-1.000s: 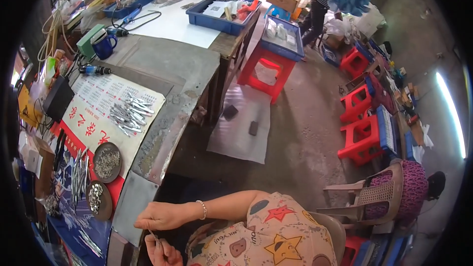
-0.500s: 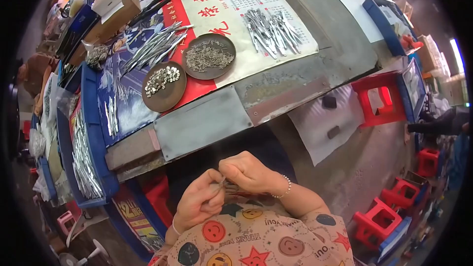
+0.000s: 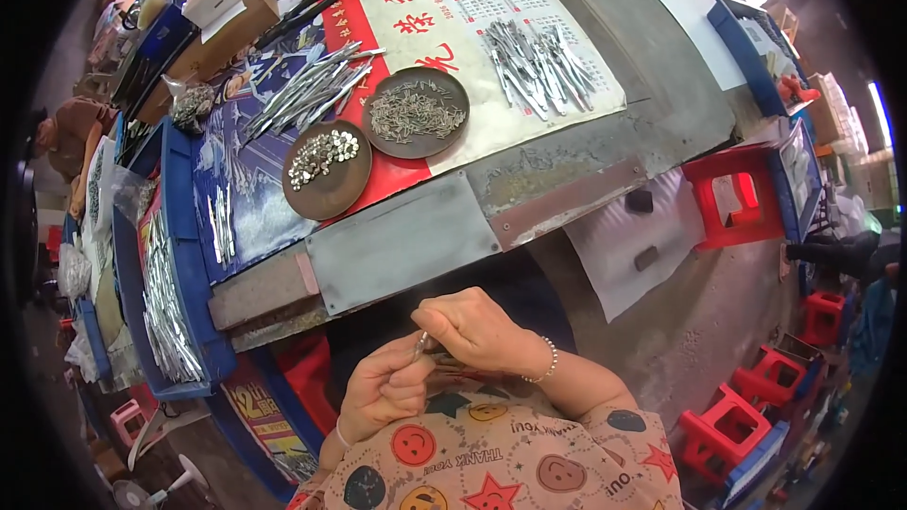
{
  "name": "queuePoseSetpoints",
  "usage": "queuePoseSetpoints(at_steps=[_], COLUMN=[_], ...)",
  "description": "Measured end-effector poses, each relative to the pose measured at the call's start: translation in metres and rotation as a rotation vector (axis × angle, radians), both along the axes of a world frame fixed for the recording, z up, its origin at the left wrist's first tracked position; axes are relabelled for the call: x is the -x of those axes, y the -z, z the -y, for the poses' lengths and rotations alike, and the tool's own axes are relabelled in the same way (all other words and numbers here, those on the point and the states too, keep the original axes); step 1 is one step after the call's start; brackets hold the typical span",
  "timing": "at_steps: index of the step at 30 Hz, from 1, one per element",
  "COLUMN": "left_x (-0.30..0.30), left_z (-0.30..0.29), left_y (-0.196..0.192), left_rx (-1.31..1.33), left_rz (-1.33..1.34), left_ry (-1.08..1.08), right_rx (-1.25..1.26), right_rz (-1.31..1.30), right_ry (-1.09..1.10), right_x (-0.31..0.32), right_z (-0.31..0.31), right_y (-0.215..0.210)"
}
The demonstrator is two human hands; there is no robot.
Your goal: Assembling small metal pins and components manually at a factory workbench.
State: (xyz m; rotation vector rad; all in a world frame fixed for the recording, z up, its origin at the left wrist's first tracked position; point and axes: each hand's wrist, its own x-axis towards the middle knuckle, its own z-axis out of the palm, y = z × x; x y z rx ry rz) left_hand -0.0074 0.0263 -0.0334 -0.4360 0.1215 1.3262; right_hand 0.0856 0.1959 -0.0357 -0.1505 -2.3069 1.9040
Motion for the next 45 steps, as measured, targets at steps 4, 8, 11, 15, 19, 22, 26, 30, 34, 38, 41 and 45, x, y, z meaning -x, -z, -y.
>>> queuePoseSetpoints(at_steps=[4, 8, 11, 15, 19, 22, 26, 30, 34, 38, 41, 45], left_x=[-0.002, -0.009, -0.009, -0.01, -0.009, -0.015, -0.022, -0.027, -0.034, -0.033, -0.031, -0.025], left_z=[-0.001, 0.001, 0.001, 0.002, 0.004, 0.005, 0.007, 0.009, 0.009, 0.01, 0.013, 0.036], left_y=[-0.003, -0.01, -0.011, -0.016, -0.016, -0.014, -0.014, -0.015, -0.013, -0.008, -0.006, 0.013], left_rx=[0.006, 0.078, 0.093, 0.062, 0.071, 0.065, 0.047, 0.097, 0.182, 0.198, 0.196, 0.258], left_rz=[-0.126, -0.291, -0.345, -0.337, -0.428, -0.706, -1.017, -1.218, -1.373, -1.519, -1.512, -1.084], left_ry=[-0.037, -0.074, -0.074, -0.055, -0.043, -0.123, -0.159, -0.215, -0.299, -0.295, -0.308, -0.296], right_rx=[-0.095, -0.19, -0.164, -0.094, 0.006, 0.173, 0.345, 0.394, 0.459, 0.468, 0.427, 0.389], right_rz=[-0.006, -0.094, -0.126, -0.14, -0.169, -0.153, -0.07, -0.003, 0.07, 0.077, 0.084, 0.082], right_ry=[-0.003, 0.005, 0.001, -0.022, -0.026, -0.035, -0.019, -0.008, 0.032, 0.039, 0.044, 0.003], right_x=[0.002, 0.001, -0.001, -0.006, -0.004, -0.002, -0.005, -0.01, -0.012, -0.009, -0.007, -0.004], right_z=[0.0, 0.002, 0.006, 0.01, 0.012, 0.015, 0.02, 0.023, 0.028, 0.029, 0.032, 0.031], right_y=[0.0, 0.002, 0.003, 0.004, 0.006, 0.008, 0.014, 0.015, 0.02, 0.018, 0.02, 0.017])
